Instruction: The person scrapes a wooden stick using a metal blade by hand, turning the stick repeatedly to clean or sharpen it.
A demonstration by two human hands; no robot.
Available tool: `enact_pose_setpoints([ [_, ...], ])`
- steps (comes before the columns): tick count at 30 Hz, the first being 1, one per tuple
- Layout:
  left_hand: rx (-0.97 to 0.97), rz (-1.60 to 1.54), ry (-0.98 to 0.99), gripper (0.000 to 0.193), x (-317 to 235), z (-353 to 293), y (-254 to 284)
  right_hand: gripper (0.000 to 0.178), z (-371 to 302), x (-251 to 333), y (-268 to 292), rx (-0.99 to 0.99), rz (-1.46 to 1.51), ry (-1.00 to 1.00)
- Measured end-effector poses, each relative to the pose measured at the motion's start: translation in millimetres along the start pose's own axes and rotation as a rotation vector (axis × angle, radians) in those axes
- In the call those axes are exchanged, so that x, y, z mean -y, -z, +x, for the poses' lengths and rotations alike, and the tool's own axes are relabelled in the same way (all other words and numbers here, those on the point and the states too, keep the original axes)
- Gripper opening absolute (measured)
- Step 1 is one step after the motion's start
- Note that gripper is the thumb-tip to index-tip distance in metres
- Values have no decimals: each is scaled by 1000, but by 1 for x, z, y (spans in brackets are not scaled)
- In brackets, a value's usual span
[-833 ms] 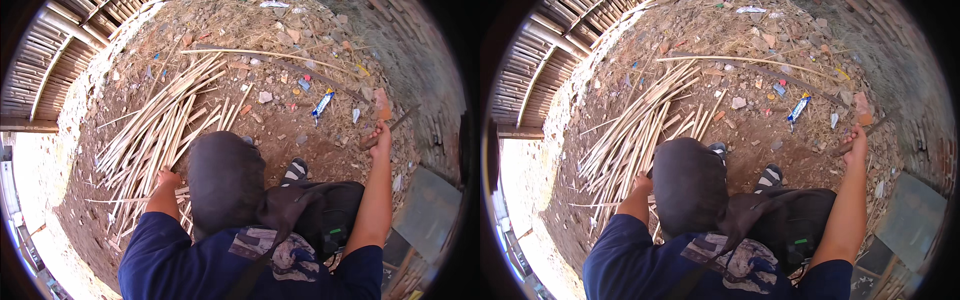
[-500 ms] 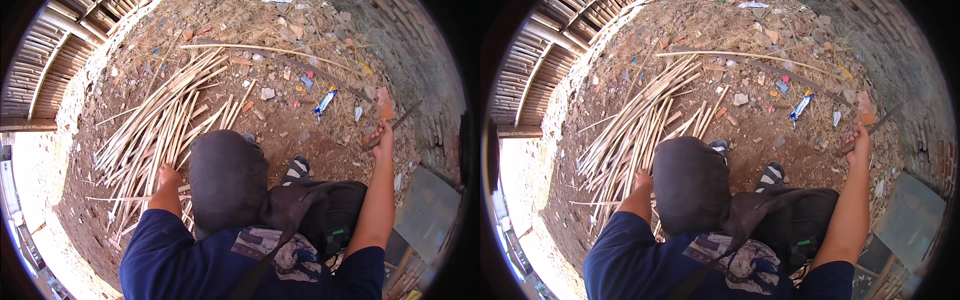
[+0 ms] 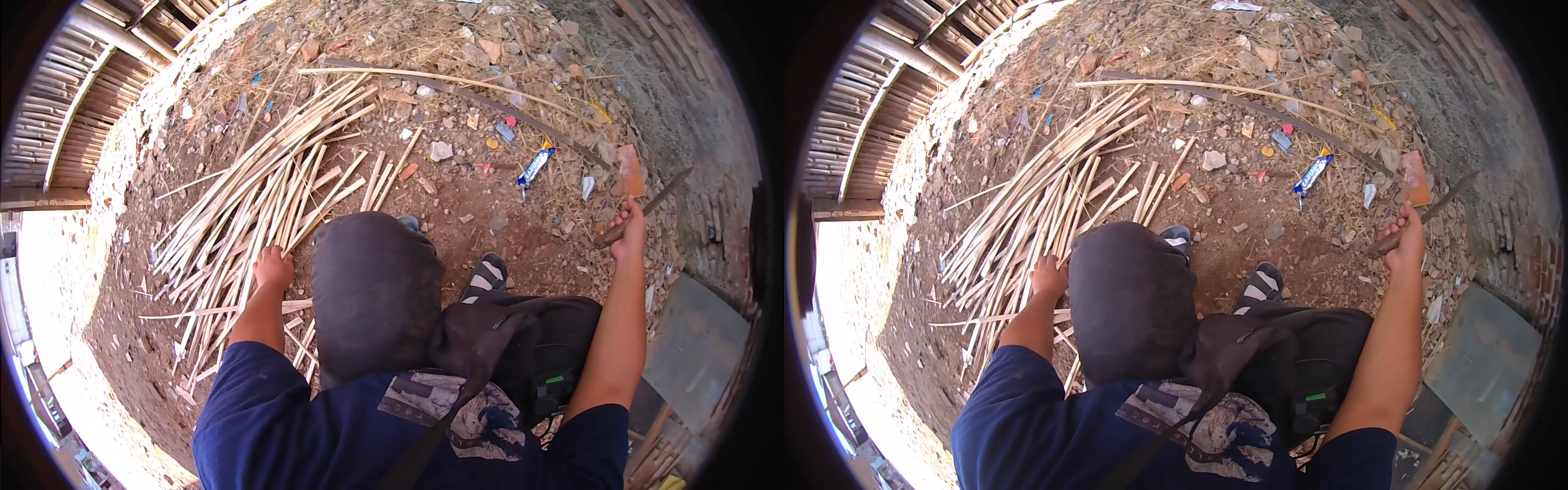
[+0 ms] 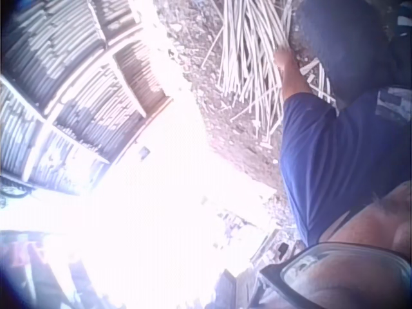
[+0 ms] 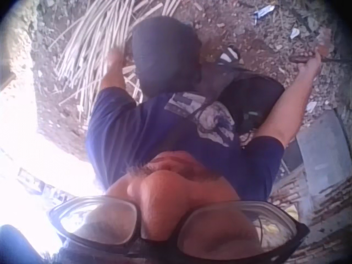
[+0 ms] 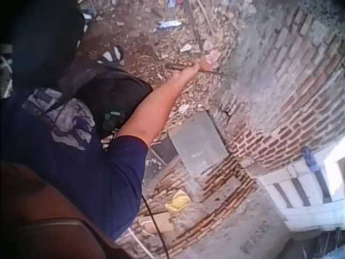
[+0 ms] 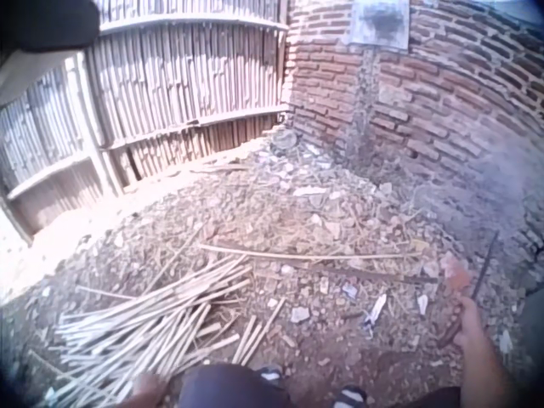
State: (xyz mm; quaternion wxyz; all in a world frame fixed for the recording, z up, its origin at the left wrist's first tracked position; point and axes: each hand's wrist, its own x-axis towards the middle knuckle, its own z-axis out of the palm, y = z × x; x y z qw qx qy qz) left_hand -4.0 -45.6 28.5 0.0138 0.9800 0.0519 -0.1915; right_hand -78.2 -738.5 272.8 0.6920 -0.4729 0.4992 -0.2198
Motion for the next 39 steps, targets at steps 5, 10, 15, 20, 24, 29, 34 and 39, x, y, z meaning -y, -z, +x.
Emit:
enact_pose_setpoints([
  [5, -93, -274, -490, 32, -31, 73, -37, 25, 7, -5, -1, -5, -42, 46],
  [10, 28, -369, -444, 45, -110, 113, 1, 23, 5, -4, -4, -6, -53, 36],
  [15, 414, -50, -95, 85, -147, 121, 30, 24, 4, -6, 0, -1, -60, 70],
  [20, 274, 123, -77, 84, -146, 120, 26, 26, 8, -6, -1, 10, -54, 81],
  [24, 148, 55, -153, 83, -136, 118, 28, 27, 1, -8, -10, -9, -79, 68],
  [29, -134, -41, 1, 78, -104, 76, 19, 28, 3, -7, -10, -6, -76, 63],
  [34, -2, -94, 276, 63, -51, 54, -1, 27, 1, -8, -13, 7, -103, 60],
  [39, 97, -63, 179, 39, -22, 54, -14, 23, 5, -8, -10, 30, -99, 40],
])
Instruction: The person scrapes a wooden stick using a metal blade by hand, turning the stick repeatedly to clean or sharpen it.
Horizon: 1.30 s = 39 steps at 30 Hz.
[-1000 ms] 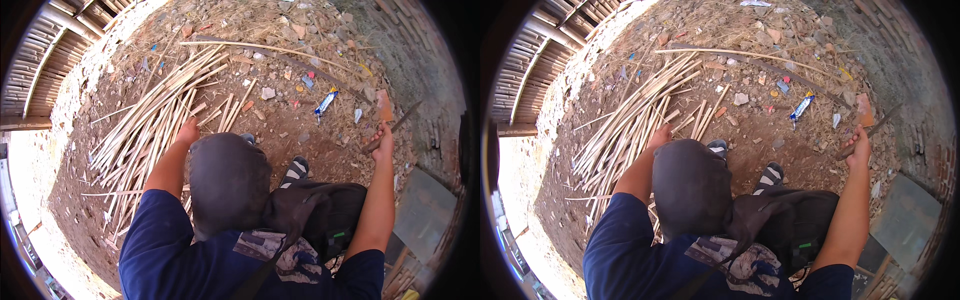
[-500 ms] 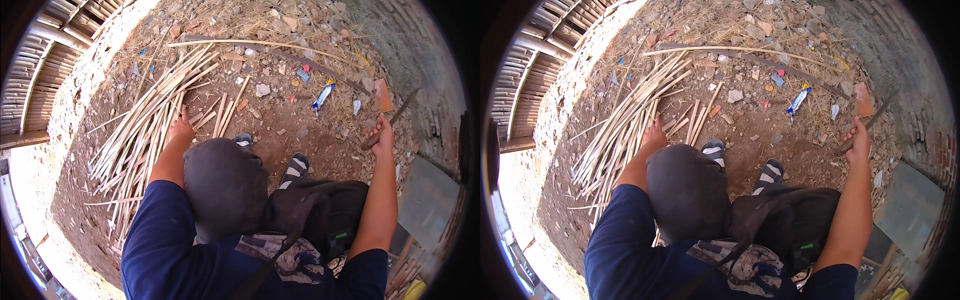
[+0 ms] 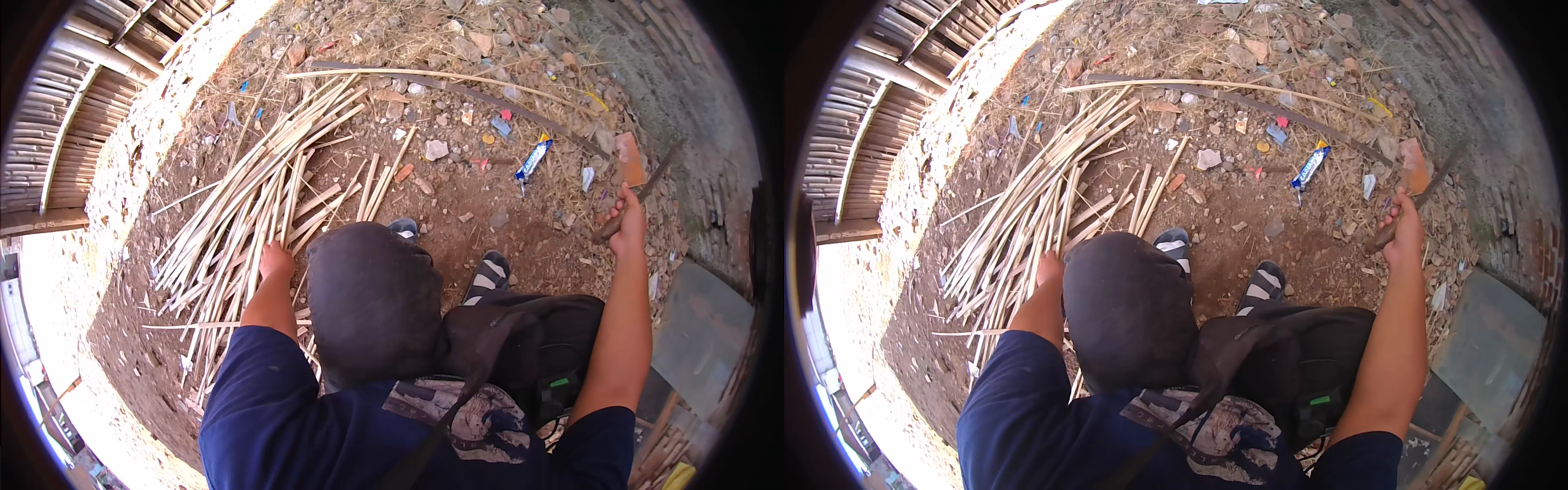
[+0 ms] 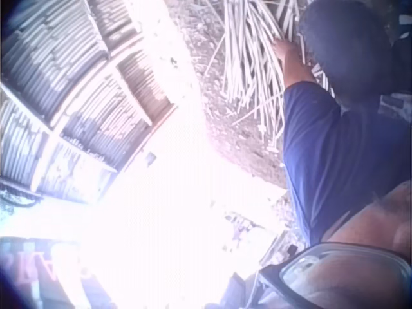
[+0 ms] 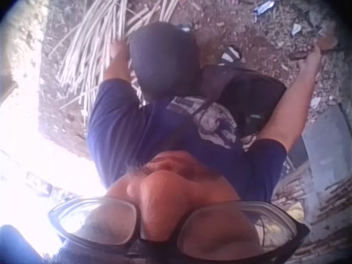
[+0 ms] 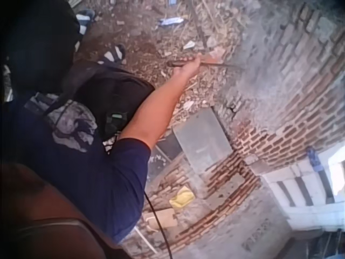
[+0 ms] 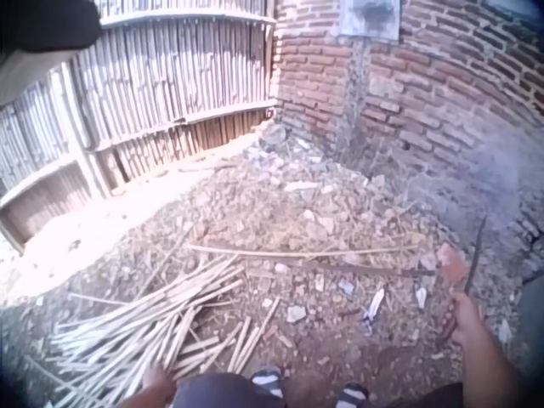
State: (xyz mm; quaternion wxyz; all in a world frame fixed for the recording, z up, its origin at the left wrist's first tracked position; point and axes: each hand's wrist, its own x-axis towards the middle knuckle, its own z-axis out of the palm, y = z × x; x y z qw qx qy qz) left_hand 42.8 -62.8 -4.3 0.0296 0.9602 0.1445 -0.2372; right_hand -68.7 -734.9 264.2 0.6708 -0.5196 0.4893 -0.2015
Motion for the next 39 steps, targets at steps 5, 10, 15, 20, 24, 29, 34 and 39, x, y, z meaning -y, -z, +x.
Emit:
enact_pose_setpoints([
  [5, -4, 15, -92, 29, 18, -22, -8, 21, -11, 5, -5, 27, 10, 13],
  [10, -73, -145, -131, 25, 30, -59, 4, 21, -21, 9, -11, 24, 16, 21],
  [15, -303, -277, -145, 26, 51, -86, 16, 23, -20, 9, -10, 102, 32, 33],
  [20, -377, -227, -227, 30, 66, -103, 52, 24, -18, 10, -8, 118, 19, 52],
  [24, -376, -296, -89, 26, 71, -131, 77, 24, -23, 11, -5, 147, 21, 64],
  [29, -400, -243, -112, 21, 96, -171, 83, 21, -21, 9, 4, 187, 60, 48],
  [34, -427, -280, -132, 20, 111, -224, 94, 20, -22, 6, 13, 196, 72, 49],
  [39, -670, -215, -276, 21, 119, -217, 106, 20, -16, 1, 19, 226, 56, 53],
])
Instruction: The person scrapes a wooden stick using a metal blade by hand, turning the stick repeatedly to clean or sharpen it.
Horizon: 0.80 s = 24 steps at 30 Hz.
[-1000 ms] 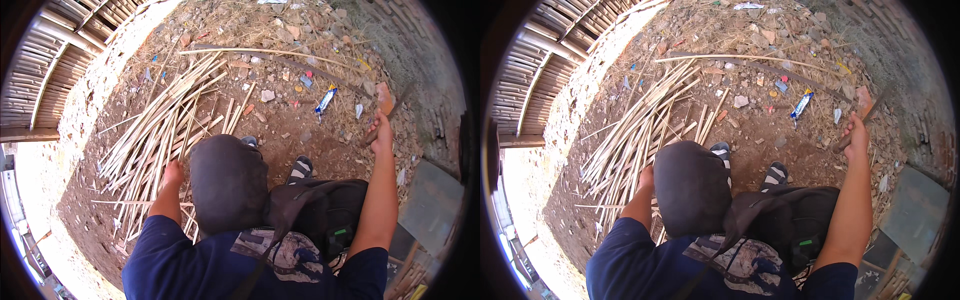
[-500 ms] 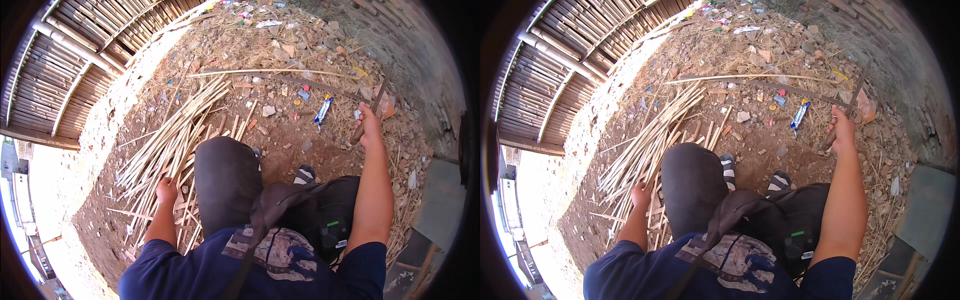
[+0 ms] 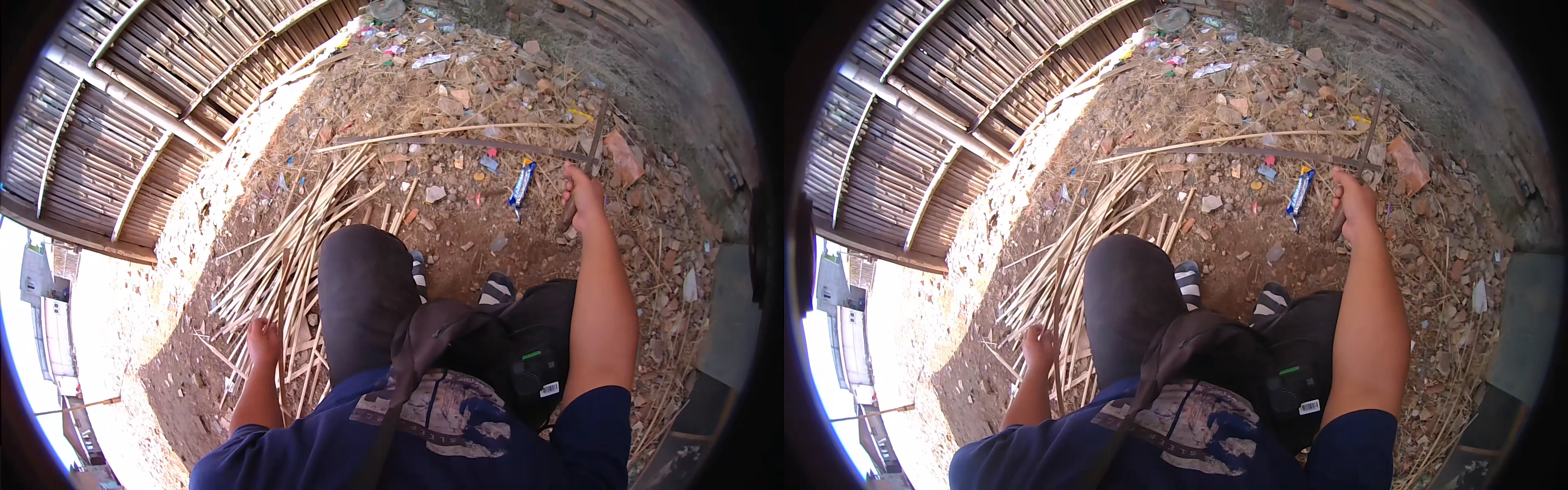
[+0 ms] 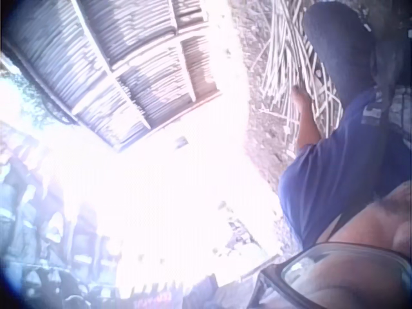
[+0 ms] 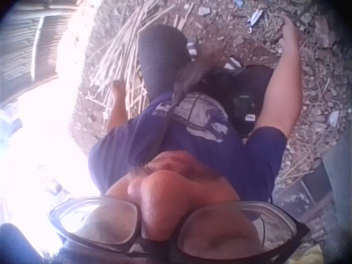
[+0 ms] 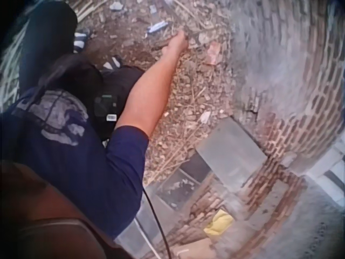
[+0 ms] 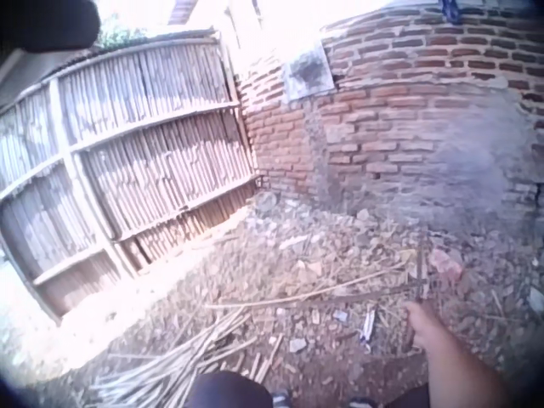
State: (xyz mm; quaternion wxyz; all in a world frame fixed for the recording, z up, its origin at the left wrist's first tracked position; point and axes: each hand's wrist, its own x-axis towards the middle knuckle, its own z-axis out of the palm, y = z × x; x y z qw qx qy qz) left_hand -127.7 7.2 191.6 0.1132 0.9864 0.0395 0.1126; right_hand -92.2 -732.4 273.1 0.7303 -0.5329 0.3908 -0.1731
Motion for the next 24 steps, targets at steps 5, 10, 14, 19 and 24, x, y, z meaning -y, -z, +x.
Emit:
enact_pose_setpoints([
  [5, -92, -150, -7, 18, -93, 59, 37, 23, 0, 1, 8, -16, -185, 103],
  [10, -295, -93, -165, 34, -133, 101, 58, 31, -20, 13, -5, -12, -306, 224],
  [14, -368, -137, -275, 27, -157, 136, 63, 35, -18, 17, -6, 40, -293, 306],
  [19, -336, -396, -341, 25, -187, 168, 73, 35, -17, 14, -12, 138, -338, 464],
  [24, 190, -615, -254, 21, -254, 151, 86, 32, -30, 20, -18, 223, -547, 646],
])
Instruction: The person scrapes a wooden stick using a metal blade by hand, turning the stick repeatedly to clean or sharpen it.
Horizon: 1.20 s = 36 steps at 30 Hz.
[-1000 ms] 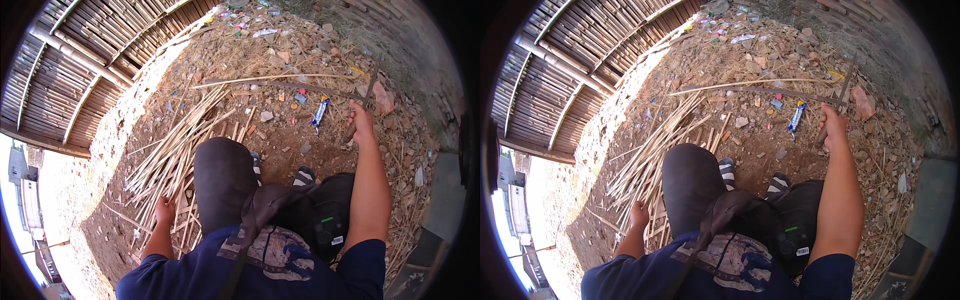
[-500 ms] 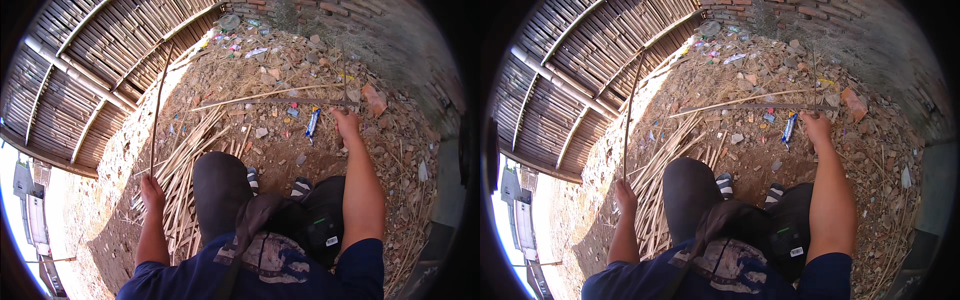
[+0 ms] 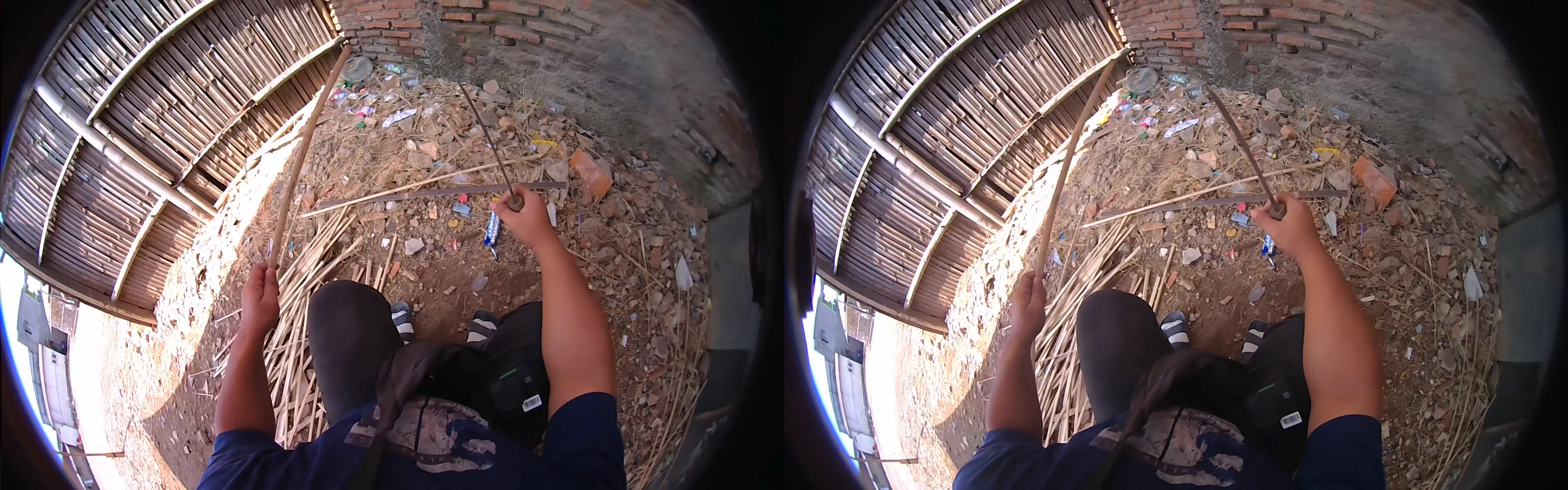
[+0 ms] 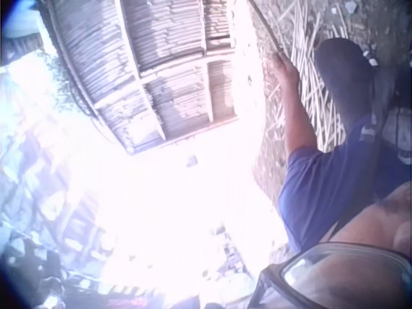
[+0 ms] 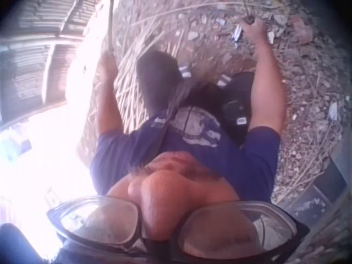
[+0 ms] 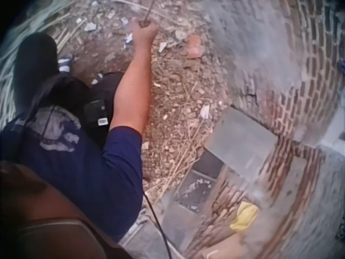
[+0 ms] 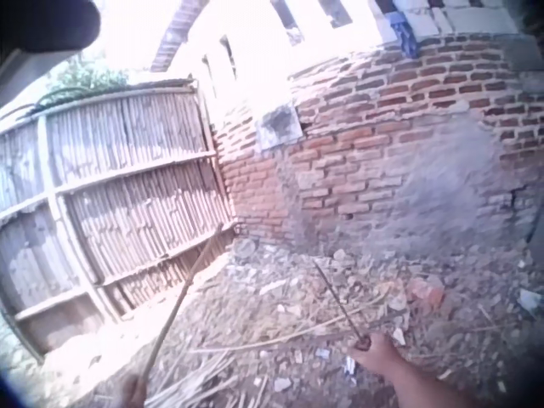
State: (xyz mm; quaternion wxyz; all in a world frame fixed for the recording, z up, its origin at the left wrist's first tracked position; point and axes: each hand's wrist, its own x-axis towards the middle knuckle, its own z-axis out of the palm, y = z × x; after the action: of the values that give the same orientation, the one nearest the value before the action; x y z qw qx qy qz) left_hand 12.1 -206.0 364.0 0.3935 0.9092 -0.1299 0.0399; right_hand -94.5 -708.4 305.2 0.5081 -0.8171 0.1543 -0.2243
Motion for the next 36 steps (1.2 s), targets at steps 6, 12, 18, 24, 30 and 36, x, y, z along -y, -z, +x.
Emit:
enact_pose_setpoints([
  [6, 422, -240, 48, 21, -45, -45, -48, 28, -17, 41, -18, 223, -252, 130],
  [12, 524, -55, -58, 27, -87, -48, -83, 30, -23, 49, -35, 409, -383, 322],
  [18, 651, -256, -111, 25, -92, -12, -131, 34, -11, 43, -16, 387, -329, -18],
  [24, 888, -433, 47, 22, -77, -8, -147, 39, -17, 39, -26, 606, -524, 53],
  [30, 1009, -634, 189, 20, -83, 4, -142, 44, 11, -16, -4, 362, -205, -258],
  [36, 959, -601, 151, 18, -79, 0, -140, 33, -10, 30, -35, 581, -423, 24],
])
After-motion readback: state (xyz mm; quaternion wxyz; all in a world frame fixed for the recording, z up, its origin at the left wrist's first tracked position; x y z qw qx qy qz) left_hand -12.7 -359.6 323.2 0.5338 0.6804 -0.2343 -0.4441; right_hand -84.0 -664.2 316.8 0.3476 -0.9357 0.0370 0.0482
